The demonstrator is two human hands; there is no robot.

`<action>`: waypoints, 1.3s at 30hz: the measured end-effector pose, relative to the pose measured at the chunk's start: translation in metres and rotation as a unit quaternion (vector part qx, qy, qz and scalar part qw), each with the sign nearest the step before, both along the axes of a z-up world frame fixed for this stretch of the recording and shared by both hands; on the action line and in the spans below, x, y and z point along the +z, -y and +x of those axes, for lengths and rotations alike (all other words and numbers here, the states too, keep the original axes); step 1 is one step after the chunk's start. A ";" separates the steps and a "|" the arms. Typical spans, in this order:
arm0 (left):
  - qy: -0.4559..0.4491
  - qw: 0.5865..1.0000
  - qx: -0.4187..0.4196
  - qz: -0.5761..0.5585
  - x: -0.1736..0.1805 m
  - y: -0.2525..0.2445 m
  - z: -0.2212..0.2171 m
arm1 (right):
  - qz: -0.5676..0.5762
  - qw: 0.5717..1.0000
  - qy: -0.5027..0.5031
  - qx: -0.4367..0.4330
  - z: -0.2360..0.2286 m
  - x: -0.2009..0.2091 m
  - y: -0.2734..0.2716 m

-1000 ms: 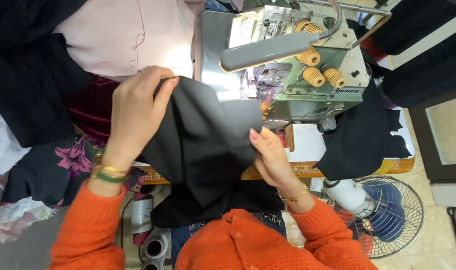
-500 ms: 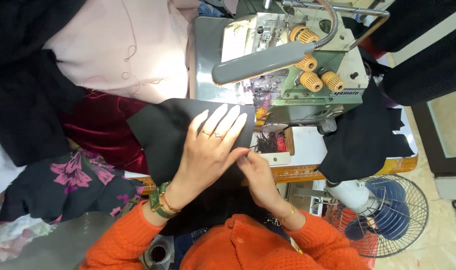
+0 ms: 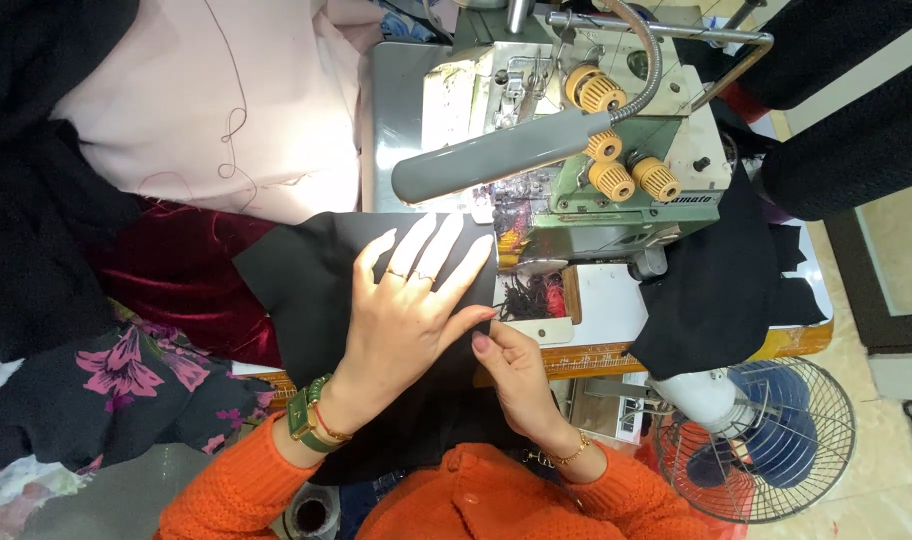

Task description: Using an industrial overlock sewing machine to finish the edges of multiple black fabric pieces.

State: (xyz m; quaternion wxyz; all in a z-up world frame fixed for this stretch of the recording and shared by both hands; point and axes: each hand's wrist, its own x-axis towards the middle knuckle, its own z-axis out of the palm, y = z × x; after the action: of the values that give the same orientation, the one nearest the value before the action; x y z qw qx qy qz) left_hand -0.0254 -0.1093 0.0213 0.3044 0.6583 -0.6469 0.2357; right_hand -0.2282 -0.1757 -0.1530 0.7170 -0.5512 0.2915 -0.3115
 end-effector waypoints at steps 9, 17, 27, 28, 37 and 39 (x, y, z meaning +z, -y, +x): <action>0.001 1.000 0.007 0.002 -0.001 0.004 0.000 | 0.000 1.000 0.014 0.006 0.005 0.012 -0.001; 0.039 0.999 -0.002 0.029 0.017 -0.011 -0.006 | -0.034 0.998 -0.044 0.026 0.021 0.106 -0.024; 0.073 0.997 -0.021 -0.018 0.024 -0.010 -0.005 | -0.038 0.999 -0.025 0.025 0.023 0.098 -0.029; 0.065 0.997 -0.027 -0.015 0.023 -0.011 -0.004 | -0.014 1.000 -0.012 0.020 0.023 0.097 -0.030; 0.045 0.998 -0.045 0.010 0.020 -0.013 -0.005 | -0.021 1.000 -0.001 0.004 0.030 0.117 -0.022; 0.050 0.998 -0.049 0.006 0.021 -0.012 -0.005 | -0.031 0.999 0.002 0.013 0.032 0.121 -0.022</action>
State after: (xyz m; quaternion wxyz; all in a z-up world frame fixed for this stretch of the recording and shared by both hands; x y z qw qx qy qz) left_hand -0.0304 -0.0977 0.0426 0.2788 0.6153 -0.6938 0.2495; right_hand -0.1963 -0.1542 -0.0320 0.7045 -0.5762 0.2725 -0.3120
